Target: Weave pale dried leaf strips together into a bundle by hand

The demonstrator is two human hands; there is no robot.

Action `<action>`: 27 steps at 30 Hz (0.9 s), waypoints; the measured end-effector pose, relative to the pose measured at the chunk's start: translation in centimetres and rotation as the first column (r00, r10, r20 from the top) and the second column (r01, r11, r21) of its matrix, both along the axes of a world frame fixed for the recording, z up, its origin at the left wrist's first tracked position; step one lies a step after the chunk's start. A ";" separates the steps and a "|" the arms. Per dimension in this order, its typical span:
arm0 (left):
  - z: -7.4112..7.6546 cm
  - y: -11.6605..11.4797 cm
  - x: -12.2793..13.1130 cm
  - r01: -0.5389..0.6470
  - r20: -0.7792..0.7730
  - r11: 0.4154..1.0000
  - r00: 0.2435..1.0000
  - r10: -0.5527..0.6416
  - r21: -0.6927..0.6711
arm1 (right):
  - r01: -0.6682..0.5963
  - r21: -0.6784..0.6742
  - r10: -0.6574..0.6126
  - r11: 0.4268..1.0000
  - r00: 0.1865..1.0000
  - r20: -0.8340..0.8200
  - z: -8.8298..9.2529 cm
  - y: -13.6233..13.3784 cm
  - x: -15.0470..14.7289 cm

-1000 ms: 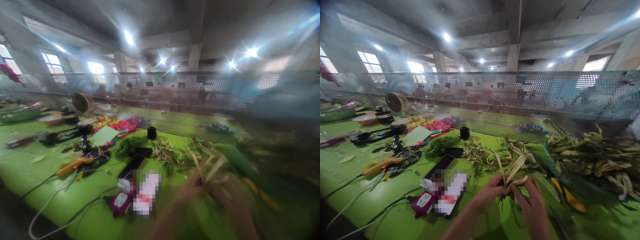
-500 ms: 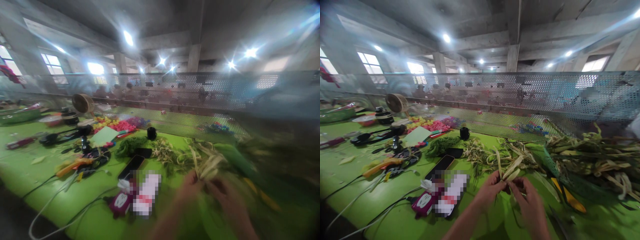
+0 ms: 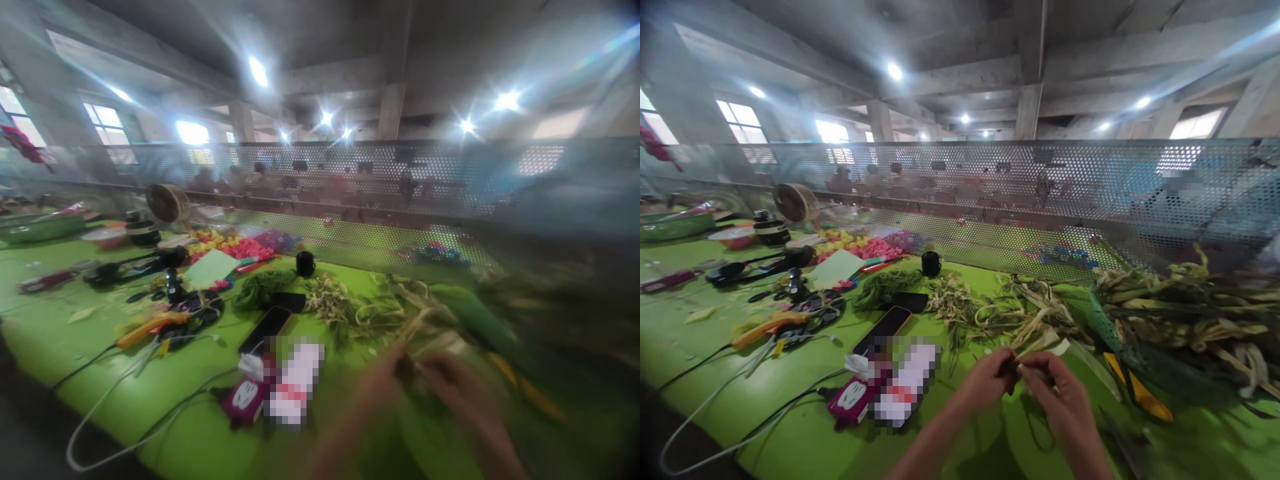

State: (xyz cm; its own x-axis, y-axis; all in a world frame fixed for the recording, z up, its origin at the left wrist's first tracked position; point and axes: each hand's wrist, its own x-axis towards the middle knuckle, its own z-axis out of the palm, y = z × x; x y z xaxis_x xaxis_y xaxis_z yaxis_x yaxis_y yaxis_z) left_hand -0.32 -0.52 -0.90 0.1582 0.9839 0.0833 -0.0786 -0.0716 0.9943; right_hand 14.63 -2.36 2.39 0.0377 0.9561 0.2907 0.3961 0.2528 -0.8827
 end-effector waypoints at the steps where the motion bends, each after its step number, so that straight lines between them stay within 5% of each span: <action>1: 0.2 -0.2 0.0 0.009 -0.026 1.000 1.000 -0.009 0.007 | 0.001 -0.014 -0.001 1.000 1.000 -0.004 0.1 0.1 0.1; 8: 2.0 -0.7 0.3 0.077 -0.007 0.997 0.997 -0.077 -0.001 | -0.048 -0.037 0.044 0.998 0.994 -0.103 0.2 0.2 0.3; 15: 0.7 0.4 0.1 -0.023 0.065 0.999 0.998 0.025 -0.030 | -0.060 -0.006 0.057 0.998 0.961 -0.270 -0.1 0.1 0.0; 27: 1.5 0.5 0.2 -0.016 0.110 0.995 0.994 0.027 -0.099 | 0.059 0.129 -0.069 0.990 0.995 0.071 -1.7 0.8 -0.4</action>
State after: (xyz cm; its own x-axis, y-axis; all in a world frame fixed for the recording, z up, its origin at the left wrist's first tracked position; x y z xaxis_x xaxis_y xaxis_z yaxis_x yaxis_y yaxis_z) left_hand -0.14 -0.05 0.58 0.1321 0.9912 0.0027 -0.1886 0.0225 0.9818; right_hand 14.26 -1.58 0.73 0.0708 0.9075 0.4140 0.4789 0.3331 -0.8122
